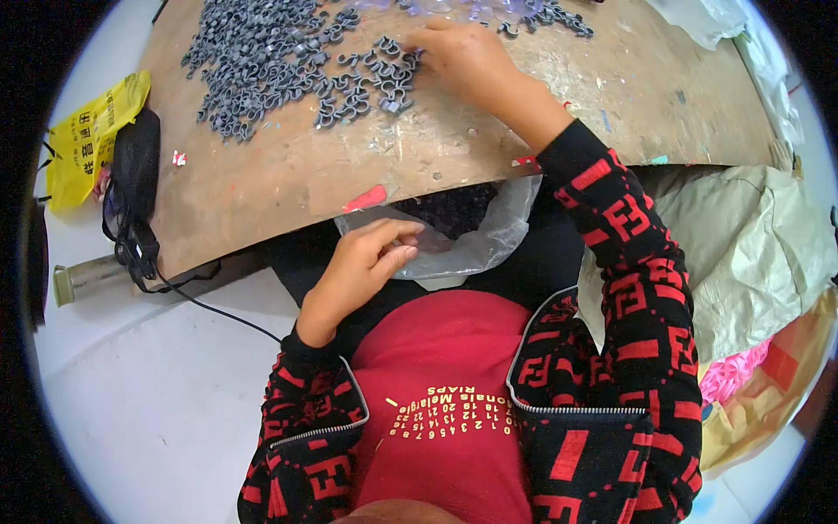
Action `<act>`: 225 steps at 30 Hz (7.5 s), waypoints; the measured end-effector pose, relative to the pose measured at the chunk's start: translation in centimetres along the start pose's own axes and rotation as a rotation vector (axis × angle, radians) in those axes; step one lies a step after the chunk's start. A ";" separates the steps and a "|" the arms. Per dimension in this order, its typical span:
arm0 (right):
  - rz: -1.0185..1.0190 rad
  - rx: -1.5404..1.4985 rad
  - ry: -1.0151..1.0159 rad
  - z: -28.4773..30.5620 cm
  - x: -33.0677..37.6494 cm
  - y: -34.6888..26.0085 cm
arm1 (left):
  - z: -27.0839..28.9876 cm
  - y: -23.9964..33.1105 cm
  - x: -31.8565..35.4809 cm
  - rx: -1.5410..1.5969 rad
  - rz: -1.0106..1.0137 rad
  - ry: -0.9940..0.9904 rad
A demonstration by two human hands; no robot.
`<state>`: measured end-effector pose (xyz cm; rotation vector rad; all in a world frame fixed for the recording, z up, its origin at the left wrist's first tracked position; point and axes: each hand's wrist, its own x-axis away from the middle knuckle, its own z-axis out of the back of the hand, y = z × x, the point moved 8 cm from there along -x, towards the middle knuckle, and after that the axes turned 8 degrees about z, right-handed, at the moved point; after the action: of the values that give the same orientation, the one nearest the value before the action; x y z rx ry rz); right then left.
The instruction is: Assembling small plastic components and placing them into a small transparent plastic bag.
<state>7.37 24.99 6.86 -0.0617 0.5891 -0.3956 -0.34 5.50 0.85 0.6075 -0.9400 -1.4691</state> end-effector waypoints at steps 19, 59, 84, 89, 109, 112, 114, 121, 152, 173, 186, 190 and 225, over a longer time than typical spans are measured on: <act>-0.437 -1.020 -0.090 4.5 6.5 -8.6 | -0.6 2.0 -2.5 1.205 0.269 -0.170; -0.065 -0.128 -0.037 2.6 6.5 -5.4 | 0.7 1.3 -1.7 1.304 0.129 0.113; -0.631 -0.626 0.039 4.8 8.0 -3.8 | -0.7 1.6 -1.9 1.392 0.121 -0.104; -0.532 -1.134 0.077 5.0 8.5 -9.2 | -0.6 2.3 -2.1 1.400 0.075 -0.063; -0.602 -1.328 0.051 3.9 10.8 -10.1 | -0.9 5.6 -1.1 0.389 -0.051 0.018; -0.656 -1.514 0.210 3.7 11.2 -9.3 | -1.5 4.3 -1.0 0.738 0.065 0.017; -0.686 -1.602 0.287 3.5 11.6 -9.3 | -1.9 3.6 -0.9 0.955 0.093 0.019; -0.716 -1.561 0.253 2.8 11.7 -10.0 | -2.1 4.1 -0.9 0.735 0.015 0.058; -0.670 -1.388 0.223 4.2 11.5 -10.2 | -1.3 4.4 -0.9 0.902 -0.003 -0.071; -0.371 -0.822 0.205 5.9 10.7 -11.7 | -0.2 4.7 -0.3 0.621 -0.023 0.155; 0.291 -0.369 0.168 7.2 9.0 -13.7 | -0.9 3.2 -0.7 0.782 0.181 -0.211; 0.245 -0.464 0.056 5.7 8.6 -13.2 | -1.4 2.5 -0.5 0.991 0.179 -0.295; -0.480 -1.496 -0.091 1.4 10.2 -11.6 | 2.4 5.2 -0.2 0.305 -0.145 0.098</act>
<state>11.89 10.28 4.58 -1.6667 0.6671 -0.3325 0.60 6.46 6.46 0.9799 -1.0701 -1.4191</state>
